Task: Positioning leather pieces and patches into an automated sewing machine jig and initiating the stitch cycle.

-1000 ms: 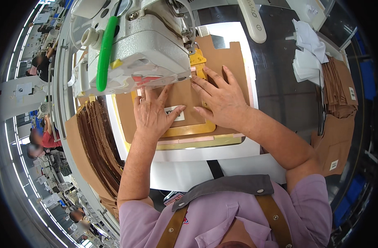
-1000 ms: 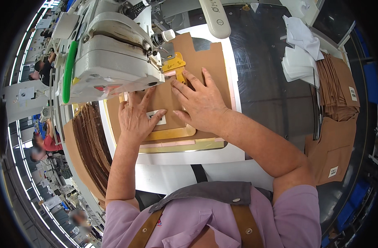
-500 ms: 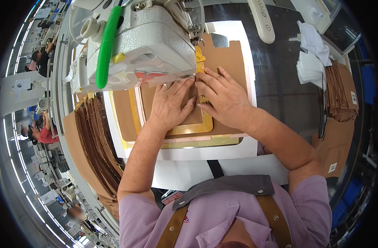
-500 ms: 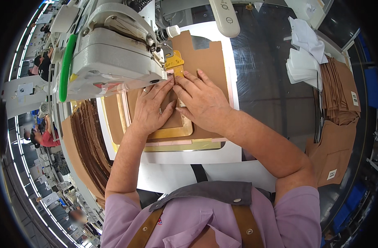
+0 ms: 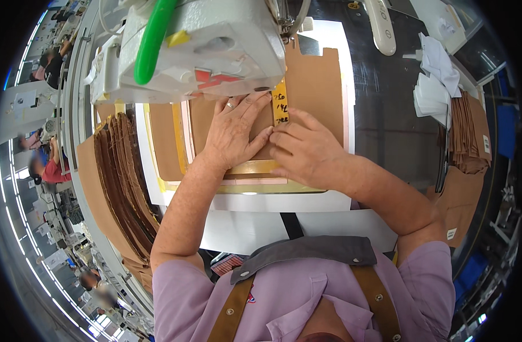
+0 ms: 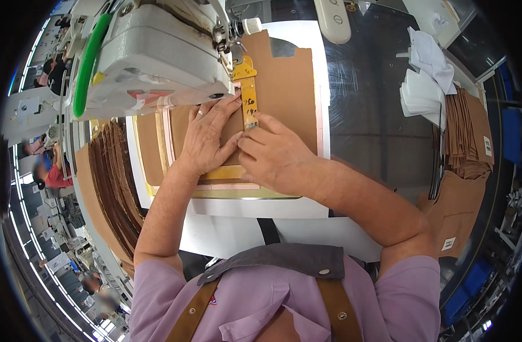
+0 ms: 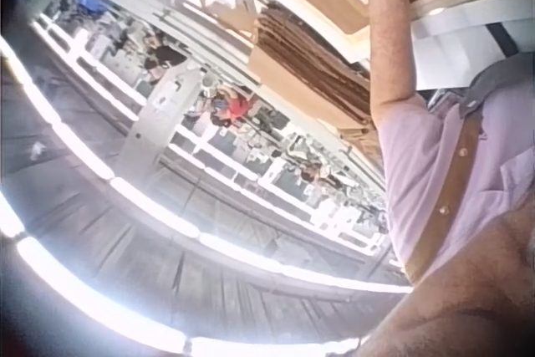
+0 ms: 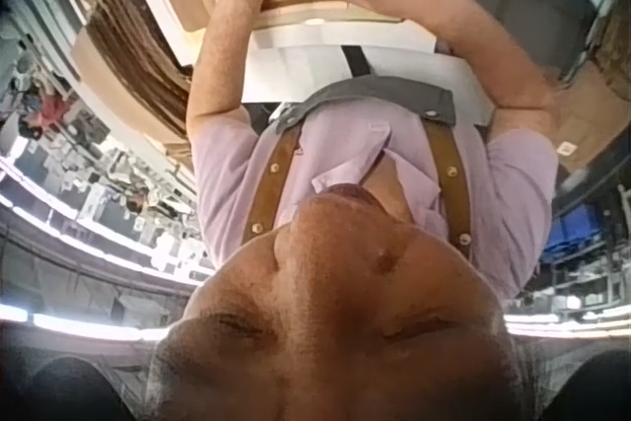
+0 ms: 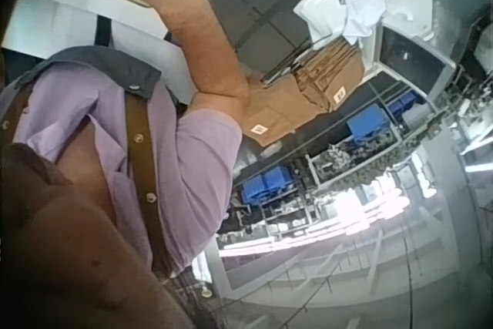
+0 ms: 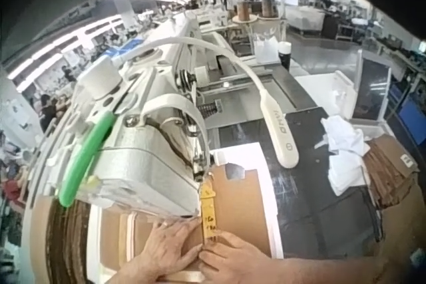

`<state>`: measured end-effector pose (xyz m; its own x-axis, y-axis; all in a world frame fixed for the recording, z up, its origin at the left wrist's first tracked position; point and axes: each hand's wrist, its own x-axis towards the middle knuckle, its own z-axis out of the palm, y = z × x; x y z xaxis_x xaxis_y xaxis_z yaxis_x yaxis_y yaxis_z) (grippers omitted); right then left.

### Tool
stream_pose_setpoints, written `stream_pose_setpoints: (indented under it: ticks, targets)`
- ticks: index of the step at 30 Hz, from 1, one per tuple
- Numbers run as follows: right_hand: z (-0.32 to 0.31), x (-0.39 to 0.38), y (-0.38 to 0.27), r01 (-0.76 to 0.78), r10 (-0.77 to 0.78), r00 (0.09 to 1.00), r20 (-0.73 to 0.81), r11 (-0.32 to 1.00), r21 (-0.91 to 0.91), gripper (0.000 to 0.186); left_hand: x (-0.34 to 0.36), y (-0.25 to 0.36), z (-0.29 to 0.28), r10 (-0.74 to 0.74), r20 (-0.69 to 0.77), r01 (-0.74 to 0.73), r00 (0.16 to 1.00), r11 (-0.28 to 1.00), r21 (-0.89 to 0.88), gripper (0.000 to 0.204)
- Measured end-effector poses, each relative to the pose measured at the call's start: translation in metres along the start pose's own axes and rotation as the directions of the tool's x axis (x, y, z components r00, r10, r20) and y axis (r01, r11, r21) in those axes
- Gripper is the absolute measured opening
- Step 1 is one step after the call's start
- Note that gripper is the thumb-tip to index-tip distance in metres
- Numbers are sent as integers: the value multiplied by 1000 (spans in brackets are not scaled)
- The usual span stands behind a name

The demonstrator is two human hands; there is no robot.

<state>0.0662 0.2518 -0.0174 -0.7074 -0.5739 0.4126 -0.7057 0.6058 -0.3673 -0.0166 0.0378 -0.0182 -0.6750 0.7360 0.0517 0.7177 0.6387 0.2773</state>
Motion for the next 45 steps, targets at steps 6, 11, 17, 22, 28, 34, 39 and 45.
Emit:
stream_pose_setpoints:
  ticks: [6, 11, 17, 22, 28, 34, 39, 45]
  targets:
    - [2, -6, -7, 58, -58, 997, -45, 998, -13, 21, -2, -2, -3, 41, -34, -43, 999, 997, -71, 62]
    - [5, -12, -9, 16, -17, 997, -73, 1000, -9, 20, -3, -2, -5, 58, -56, -63, 997, 994, -92, 59]
    - [3, -13, -9, -17, 19, 997, -78, 1000, 26, 21, 1, -4, -5, 87, -43, -90, 995, 993, -73, 60]
    - [2, -14, -10, -24, 25, 997, -70, 1000, 17, 22, 0, -2, -7, 81, -30, -83, 996, 992, -91, 60]
    - [6, -16, -7, -36, 35, 996, -76, 999, -12, 24, 0, 11, -8, 100, -31, -97, 995, 993, 71, 56]
    - [7, -12, -3, -32, 32, 996, -86, 999, 7, 24, -4, 3, 7, 129, -162, -122, 978, 991, 52, 38]
    - [8, -10, 4, -22, 20, 995, -94, 1000, -22, 25, 1, 8, 0, 82, -185, -81, 979, 997, 14, 39]
    - [3, -2, 14, -73, 72, 993, -91, 997, -8, 34, -2, 18, -7, -23, -101, 29, 995, 997, 67, 56]
